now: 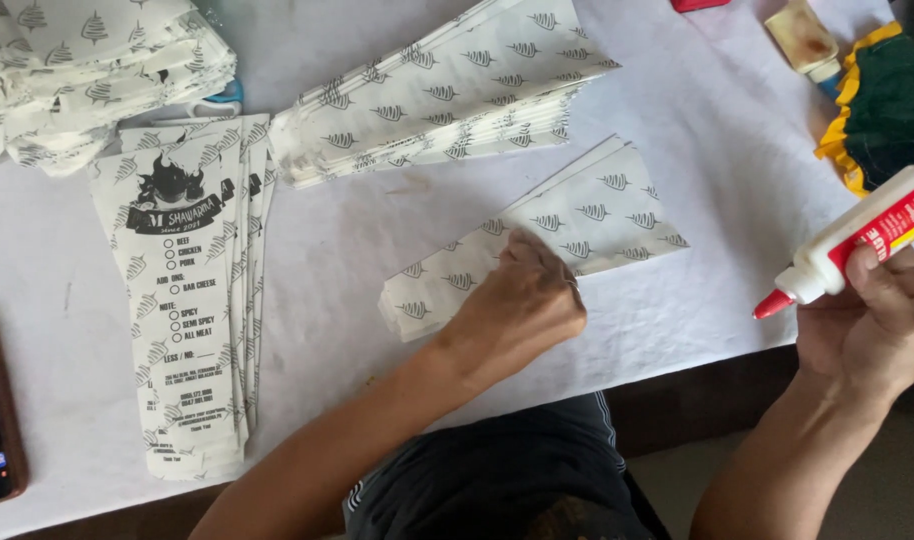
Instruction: Rapidly folding paper packaging sleeves and applying glue to the edges to assemble them.
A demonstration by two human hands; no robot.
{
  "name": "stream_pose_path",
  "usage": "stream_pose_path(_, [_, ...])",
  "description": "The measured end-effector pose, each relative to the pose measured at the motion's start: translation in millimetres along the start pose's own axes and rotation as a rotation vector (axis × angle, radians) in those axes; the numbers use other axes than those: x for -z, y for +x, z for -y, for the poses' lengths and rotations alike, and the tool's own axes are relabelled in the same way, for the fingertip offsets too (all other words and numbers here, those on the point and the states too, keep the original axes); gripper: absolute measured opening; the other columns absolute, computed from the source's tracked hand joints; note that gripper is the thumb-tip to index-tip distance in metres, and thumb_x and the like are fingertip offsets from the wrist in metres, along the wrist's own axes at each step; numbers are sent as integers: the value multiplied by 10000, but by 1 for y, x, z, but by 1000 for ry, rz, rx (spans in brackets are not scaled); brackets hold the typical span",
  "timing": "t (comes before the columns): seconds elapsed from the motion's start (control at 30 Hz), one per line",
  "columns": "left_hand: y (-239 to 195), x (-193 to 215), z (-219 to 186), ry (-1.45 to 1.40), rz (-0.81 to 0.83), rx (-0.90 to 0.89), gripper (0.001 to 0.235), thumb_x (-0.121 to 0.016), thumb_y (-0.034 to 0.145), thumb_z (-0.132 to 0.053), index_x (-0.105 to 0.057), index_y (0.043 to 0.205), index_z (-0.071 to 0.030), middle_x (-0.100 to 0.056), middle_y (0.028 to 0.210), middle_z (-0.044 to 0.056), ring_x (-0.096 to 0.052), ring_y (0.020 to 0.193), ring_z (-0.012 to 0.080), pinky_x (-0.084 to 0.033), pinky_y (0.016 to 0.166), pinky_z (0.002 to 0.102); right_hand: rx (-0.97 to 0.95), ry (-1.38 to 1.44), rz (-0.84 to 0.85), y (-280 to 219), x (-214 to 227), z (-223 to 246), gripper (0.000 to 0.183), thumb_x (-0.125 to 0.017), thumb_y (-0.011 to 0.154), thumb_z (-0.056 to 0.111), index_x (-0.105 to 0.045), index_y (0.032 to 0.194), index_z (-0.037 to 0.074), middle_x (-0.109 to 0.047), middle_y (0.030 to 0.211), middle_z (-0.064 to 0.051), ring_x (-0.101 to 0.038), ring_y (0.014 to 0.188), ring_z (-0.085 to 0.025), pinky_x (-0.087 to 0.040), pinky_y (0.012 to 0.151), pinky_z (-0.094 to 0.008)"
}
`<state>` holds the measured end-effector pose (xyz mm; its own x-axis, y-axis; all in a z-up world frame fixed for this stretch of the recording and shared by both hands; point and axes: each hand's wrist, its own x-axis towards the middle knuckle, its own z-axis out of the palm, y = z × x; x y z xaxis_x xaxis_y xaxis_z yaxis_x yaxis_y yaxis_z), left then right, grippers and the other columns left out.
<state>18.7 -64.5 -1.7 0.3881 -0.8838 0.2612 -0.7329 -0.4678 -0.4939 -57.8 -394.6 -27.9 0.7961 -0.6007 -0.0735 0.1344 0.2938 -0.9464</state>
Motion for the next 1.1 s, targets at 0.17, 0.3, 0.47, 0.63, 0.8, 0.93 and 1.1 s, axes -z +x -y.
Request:
stream_pose_path(0.17, [-8, -17, 4, -409, 35, 48, 364, -637, 575, 262, -549, 567, -91, -522, 580, 88, -533, 666, 278, -432, 491, 308, 23, -10, 35, -1, 1, -3, 387, -815, 896, 210, -704, 1239, 69, -726, 988, 4, -732, 916, -138, -634, 813, -258])
stream_pose_path(0.3, [-10, -38, 3, -640, -106, 249, 268, -689, 649, 183, -654, 650, -83, -622, 667, 52, -610, 594, 213, -463, 434, 353, 21, -1, 48, -5, -9, 0, 439, -820, 876, 201, -685, 1270, 59, -729, 1002, -9, -736, 934, -139, -638, 836, -256])
stream_pose_path(0.47, [-14, -54, 2, -722, -134, 374, 225, -787, 659, -36, -588, 624, -135, -586, 687, -32, -601, 647, 195, -349, 381, 346, 27, -12, 70, -5, -9, -4, 403, -828, 880, 207, -687, 1232, 71, -712, 987, -2, -714, 915, -151, -618, 812, -287])
stream_pose_path(0.63, [-17, -55, 3, -795, -124, 393, 364, -942, 741, -279, -624, 643, -132, -608, 717, -59, -659, 778, 173, -420, 433, 345, 10, 19, 64, -2, -4, -9, 331, -840, 880, 194, -703, 1151, 64, -705, 943, -19, -715, 890, -187, -621, 812, -333])
stream_pose_path(0.8, [-18, -54, 7, -781, -117, 356, 450, -958, 719, -336, -571, 625, -127, -598, 691, -51, -646, 751, 150, -397, 434, 322, 51, -2, 157, -2, -1, -9, 327, -826, 933, 259, -677, 1149, 63, -636, 890, -33, -628, 786, -194, -524, 719, -321])
stream_pose_path(0.93, [-19, -52, 10, -785, -107, 337, 471, -947, 736, -346, -545, 630, -124, -594, 699, -50, -641, 769, 154, -411, 453, 325, 51, 44, 139, -3, 2, -12, 363, -846, 904, 245, -695, 1174, 56, -672, 919, -82, -671, 824, -231, -549, 746, -340])
stream_pose_path(1.1, [-19, -49, 12, -779, -87, 310, 357, -973, 699, -249, -645, 684, -108, -648, 760, -27, -650, 729, 192, -485, 470, 349, 111, 48, 164, -11, -10, -9, 331, -766, 961, 127, -685, 1267, 32, -725, 999, -85, -730, 872, -232, -662, 831, -351])
